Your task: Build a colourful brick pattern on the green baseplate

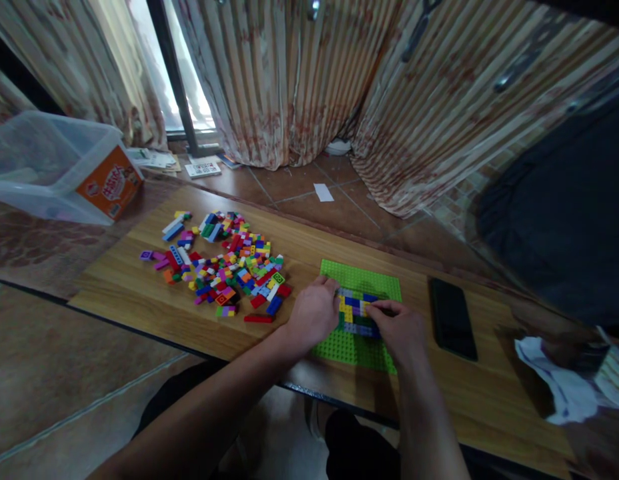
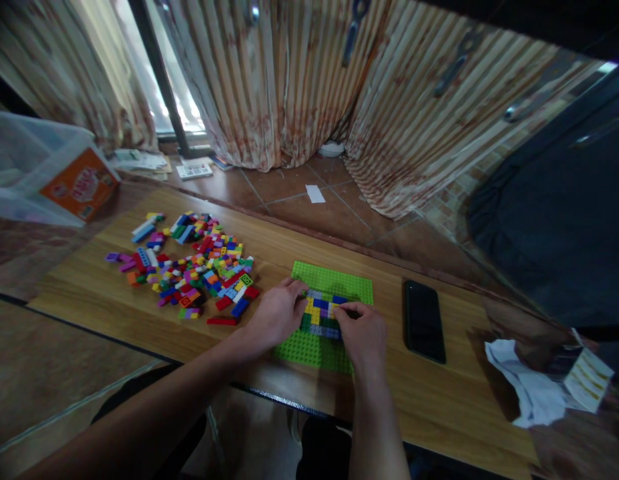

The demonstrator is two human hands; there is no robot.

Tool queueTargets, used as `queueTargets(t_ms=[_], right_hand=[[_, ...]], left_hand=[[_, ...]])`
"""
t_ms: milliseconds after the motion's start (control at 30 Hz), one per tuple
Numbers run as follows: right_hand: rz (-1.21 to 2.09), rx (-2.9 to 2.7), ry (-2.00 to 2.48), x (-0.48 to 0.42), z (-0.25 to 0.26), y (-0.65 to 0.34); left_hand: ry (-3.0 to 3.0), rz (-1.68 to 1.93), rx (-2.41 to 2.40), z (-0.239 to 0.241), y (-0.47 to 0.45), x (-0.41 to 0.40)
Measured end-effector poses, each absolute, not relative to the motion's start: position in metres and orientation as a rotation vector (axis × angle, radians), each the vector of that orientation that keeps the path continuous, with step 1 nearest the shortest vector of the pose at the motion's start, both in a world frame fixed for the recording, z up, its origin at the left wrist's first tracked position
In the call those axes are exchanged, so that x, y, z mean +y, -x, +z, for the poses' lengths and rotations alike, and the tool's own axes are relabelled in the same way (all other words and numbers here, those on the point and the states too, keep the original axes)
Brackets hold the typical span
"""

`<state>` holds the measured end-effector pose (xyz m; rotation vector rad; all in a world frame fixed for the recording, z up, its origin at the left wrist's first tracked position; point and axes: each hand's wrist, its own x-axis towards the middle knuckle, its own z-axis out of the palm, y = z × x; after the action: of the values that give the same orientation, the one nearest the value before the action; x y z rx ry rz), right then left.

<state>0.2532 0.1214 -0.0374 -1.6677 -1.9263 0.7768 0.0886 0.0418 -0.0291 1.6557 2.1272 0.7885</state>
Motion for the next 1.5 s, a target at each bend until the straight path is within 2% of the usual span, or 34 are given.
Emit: queueTargets(t_ms=[567,767,1067,1200,1500], right_hand=[[0.796,-1.797,1.626,0.114,-0.028,-0.257],[0.654,-1.694,1.482,0.104,-0.022,-0.238],[0.965,-1.976,1.008,0.062,-0.023,-0.190],[1.062,-2.075,0.859,0.043,-0.024,-0.169],[0.893,-2.250,0.831,0.028,-0.028,-0.134]], left_hand=[[-1.615,0.906,2.078,-0.032,-0.086,0.042],[-1.567,1.212,2.040,-0.023,-0.085,0.039],[-1.602,1.531,1.810,-0.004,-0.086,0.026],[-1.375,1.767,1.801,0.001,-0.068,0.025],[-0.600,2.396,1.744,0.014,0.027,0.016]])
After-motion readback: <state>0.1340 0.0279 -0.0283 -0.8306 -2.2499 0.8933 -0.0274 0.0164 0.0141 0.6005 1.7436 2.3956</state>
